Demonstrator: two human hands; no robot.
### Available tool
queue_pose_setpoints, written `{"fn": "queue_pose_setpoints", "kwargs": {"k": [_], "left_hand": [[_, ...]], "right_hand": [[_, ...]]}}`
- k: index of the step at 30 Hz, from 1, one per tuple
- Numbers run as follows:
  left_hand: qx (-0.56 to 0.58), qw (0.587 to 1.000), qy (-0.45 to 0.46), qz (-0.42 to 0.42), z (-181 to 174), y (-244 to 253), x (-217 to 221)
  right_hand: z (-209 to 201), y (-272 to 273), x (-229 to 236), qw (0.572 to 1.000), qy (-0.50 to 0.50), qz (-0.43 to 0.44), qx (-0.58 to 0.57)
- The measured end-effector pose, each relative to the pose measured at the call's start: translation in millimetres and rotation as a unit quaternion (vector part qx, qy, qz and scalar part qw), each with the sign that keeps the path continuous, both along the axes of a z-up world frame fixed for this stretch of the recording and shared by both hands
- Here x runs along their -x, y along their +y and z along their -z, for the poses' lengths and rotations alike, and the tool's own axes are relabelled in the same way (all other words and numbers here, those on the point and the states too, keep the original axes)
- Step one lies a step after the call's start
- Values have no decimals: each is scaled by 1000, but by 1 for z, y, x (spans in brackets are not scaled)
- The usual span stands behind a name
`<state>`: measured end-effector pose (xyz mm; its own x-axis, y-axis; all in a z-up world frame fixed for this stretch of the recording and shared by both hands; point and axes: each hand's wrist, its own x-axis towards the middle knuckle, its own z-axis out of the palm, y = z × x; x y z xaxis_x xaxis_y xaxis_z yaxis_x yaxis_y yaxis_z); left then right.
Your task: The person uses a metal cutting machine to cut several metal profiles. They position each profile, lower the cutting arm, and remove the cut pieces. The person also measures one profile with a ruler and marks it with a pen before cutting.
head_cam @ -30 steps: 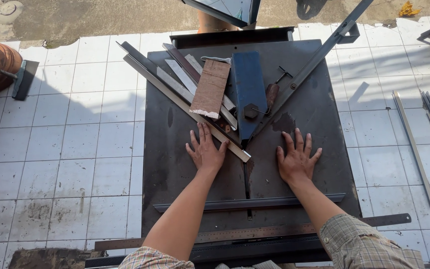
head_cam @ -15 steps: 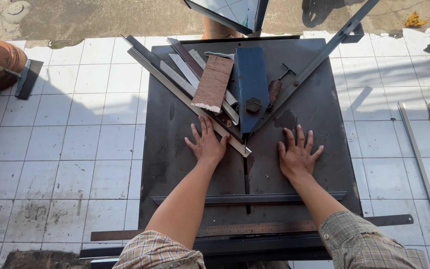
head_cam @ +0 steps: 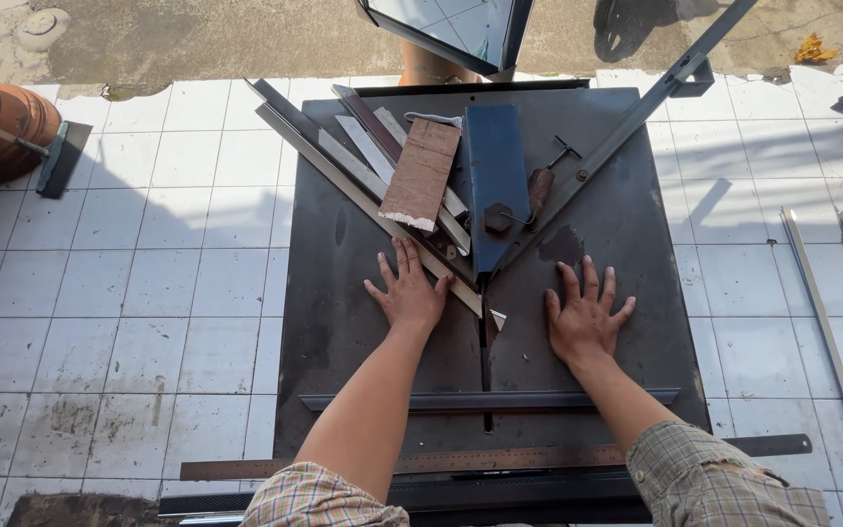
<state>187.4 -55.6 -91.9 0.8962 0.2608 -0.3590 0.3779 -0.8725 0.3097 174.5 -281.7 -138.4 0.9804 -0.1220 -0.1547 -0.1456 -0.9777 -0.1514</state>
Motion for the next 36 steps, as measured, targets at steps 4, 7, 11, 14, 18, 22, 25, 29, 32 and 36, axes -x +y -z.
{"fn": "queue_pose_setpoints", "kwargs": {"k": [4, 7, 11, 14, 18, 22, 25, 29, 32, 36], "left_hand": [[-21, 999, -21, 14, 11, 2, 34], [-49, 995, -53, 66, -2, 0, 33], [-62, 984, -53, 160, 6, 33, 44], [-115, 948, -87, 284, 27, 63, 49], [-177, 864, -217, 418, 59, 78, 45], [-91, 809, -317, 487, 2, 47, 41], [-6, 826, -331, 456, -38, 8, 46], [2, 826, -314, 468, -56, -23, 58], [-46, 873, -261, 409, -62, -1, 62], [-38, 940, -133, 310, -46, 46, 93]], "right_hand": [[19, 4, 32, 1000, -17, 9, -11], [17, 10, 33, 999, -40, 12, -31], [-15, 26, 63, 974, -51, -209, -72], [-19, 17, 87, 962, -50, -251, -99], [-22, 6, 106, 968, -80, -133, -198], [-42, 25, 117, 738, -9, 185, -649], [-92, 49, 117, 560, 96, 128, -813], [-122, 63, 91, 612, 17, 175, -771], [-109, 27, 51, 618, -43, 218, -754], [-64, -52, -6, 519, -158, 373, -753]]}}
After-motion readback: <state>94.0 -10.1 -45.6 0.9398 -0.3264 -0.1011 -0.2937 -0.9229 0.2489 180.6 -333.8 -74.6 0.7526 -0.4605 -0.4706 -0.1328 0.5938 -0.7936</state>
